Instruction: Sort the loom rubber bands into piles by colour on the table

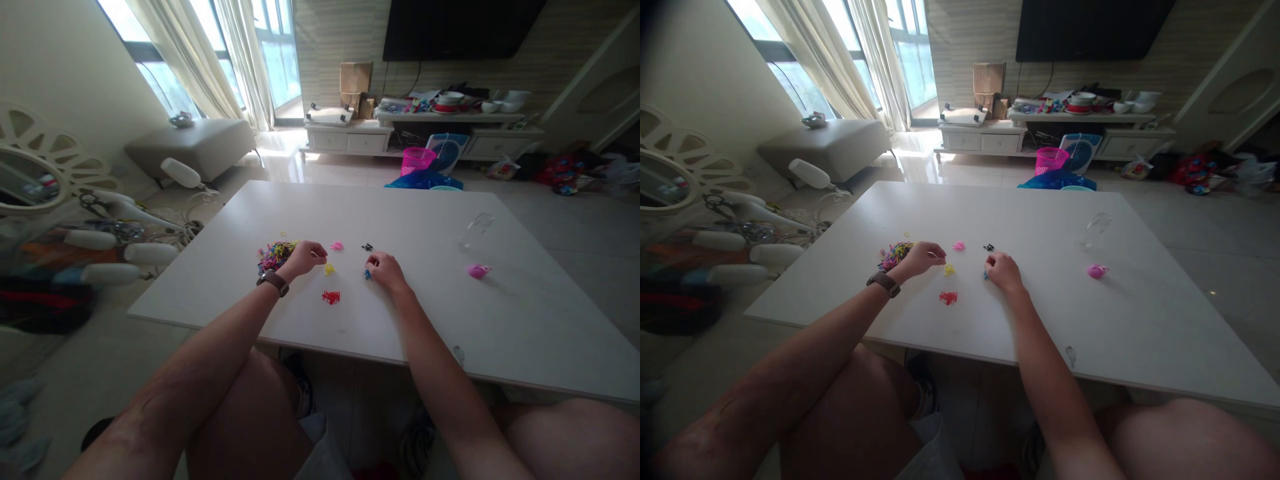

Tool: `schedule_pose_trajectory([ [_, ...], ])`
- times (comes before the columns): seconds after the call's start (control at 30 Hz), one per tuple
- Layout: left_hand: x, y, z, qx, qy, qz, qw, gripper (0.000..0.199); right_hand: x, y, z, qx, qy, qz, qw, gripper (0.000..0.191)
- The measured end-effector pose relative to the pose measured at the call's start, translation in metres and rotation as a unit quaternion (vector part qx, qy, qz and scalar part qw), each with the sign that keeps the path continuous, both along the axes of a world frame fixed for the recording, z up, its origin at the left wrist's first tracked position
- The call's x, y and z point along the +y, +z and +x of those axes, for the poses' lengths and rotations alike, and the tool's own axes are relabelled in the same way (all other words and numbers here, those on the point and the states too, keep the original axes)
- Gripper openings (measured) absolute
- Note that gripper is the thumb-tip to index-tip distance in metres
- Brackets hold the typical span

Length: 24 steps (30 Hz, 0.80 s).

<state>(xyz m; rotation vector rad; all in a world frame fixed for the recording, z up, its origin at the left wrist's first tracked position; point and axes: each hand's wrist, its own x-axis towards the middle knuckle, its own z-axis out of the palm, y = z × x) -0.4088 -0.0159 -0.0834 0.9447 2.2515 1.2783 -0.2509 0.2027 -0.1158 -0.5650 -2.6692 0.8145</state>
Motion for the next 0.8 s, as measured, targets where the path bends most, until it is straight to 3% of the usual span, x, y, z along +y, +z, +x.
schedule_pose_trajectory([
  [0.53,0.011,-0.003,0.006,0.046,-0.021,-0.001,0.999,0.013,0.001,-0.006,-0.004,0.068,-0.007,-0.015,0.998,0.015],
  [0.7,0.009,0.003,0.0,0.022,-0.009,0.016,1.0,0.012,0.002,-0.008,-0.004,0.082,-0.004,-0.019,0.996,0.014],
  [0.8,-0.001,0.013,-0.014,0.02,0.044,0.019,0.999,0.013,0.002,-0.007,-0.005,0.09,-0.014,-0.02,0.996,0.014],
])
